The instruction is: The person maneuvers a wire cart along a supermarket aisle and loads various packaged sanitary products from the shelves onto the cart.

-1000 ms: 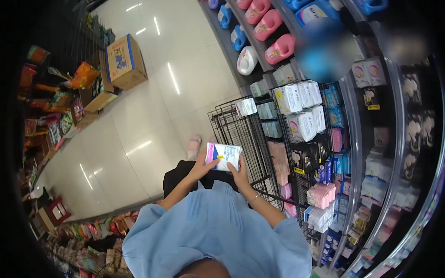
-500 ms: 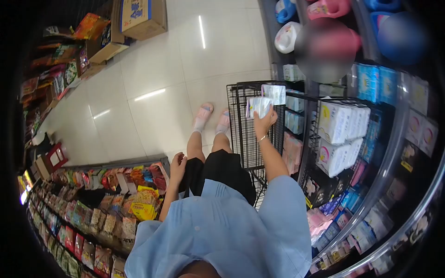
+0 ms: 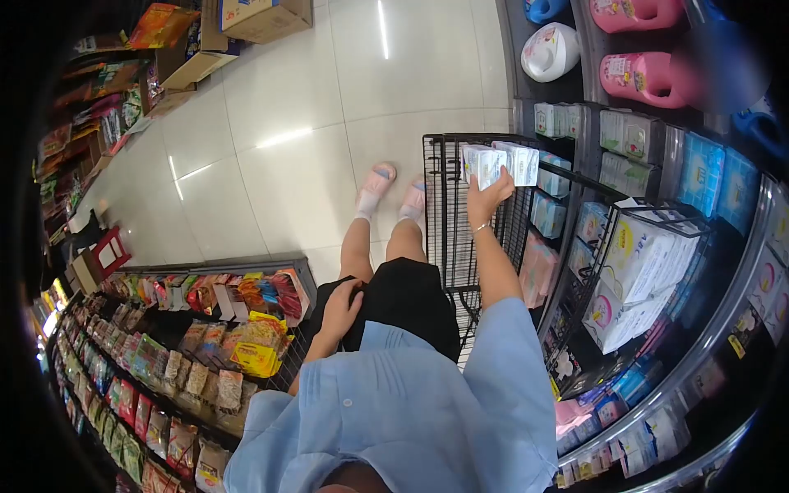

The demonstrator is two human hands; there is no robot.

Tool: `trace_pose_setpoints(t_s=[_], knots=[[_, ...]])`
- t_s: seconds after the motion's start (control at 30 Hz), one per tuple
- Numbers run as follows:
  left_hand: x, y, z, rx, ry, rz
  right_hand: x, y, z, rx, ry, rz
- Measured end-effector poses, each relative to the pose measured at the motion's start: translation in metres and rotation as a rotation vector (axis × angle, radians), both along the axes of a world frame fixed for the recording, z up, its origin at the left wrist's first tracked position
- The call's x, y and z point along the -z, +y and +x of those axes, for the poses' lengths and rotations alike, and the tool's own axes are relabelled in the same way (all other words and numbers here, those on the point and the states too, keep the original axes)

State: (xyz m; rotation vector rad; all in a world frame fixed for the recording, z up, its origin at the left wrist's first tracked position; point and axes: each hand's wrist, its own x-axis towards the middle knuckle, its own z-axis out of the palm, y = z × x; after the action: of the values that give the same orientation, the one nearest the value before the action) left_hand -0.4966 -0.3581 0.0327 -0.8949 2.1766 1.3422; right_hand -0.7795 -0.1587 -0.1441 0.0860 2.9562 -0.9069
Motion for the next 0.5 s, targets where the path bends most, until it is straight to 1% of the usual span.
trace_pose_setpoints(t_s=[0.07,0.17,0.27,0.4,0.5], knots=[[-0.001,-0.006,-0.002,-0.035,-0.006,-0.039,-0.007,0.004,0.0,-0.045,0.01,-0.027],[-0.001,-0.012,-0.007,-0.016,-0.043,-0.081,0.0,0.003,-0.006,-0.004,0.015,-0.059],[0.002,-0.014,-0.004,0.069,-0.07,-0.072,0.013,0.001,-0.012,-0.07,0.002,-0.006],[0.0,-0.013,-0.001,0.132,0.036,-0.104,0.005,-0.005,-0.014,-0.029,-0.073,0.053],[-0.002,-0.018,0.003,0.237,0.071,-0.148,-0.02,-0.017,-0.001,0.096,-0.091,0.136]])
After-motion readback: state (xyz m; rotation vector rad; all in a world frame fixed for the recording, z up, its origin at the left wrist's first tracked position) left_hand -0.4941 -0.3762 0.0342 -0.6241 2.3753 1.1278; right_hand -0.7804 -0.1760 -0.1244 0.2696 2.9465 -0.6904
